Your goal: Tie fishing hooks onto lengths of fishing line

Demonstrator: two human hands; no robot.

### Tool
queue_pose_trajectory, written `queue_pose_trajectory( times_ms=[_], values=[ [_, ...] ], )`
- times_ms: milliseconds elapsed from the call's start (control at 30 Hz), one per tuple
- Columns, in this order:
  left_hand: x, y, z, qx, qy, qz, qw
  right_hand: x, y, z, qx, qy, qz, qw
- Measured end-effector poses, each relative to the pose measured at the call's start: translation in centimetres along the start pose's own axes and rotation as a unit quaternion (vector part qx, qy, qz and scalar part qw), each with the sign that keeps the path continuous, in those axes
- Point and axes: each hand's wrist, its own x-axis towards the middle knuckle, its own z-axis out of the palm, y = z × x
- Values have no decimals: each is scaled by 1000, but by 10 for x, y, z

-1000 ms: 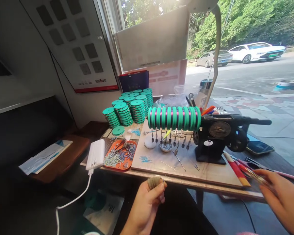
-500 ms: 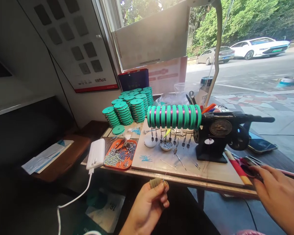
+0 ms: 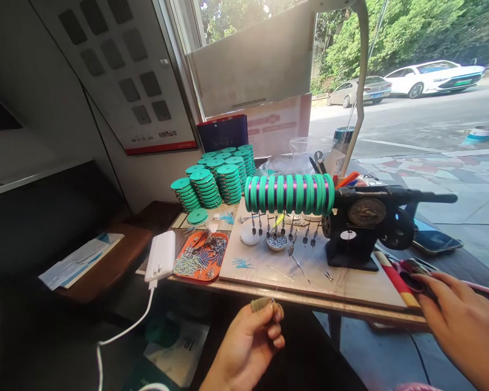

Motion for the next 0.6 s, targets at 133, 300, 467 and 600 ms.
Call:
queue_pose_trajectory(
  times_ms=[133,300,467,600],
  values=[
    [-1,1,3,37,8,21,999,0,1,1,10,-10,9,1000],
    [-3,-1,5,104,48,65,991,2,-1,-3,27,-39,10,999],
    [-3,-3,6,138,74,90,984,3,-1,-3,36,-41,16,998],
    [-1,-3,5,146,77,102,981,3,0,-2,33,-42,12,999]
  ],
)
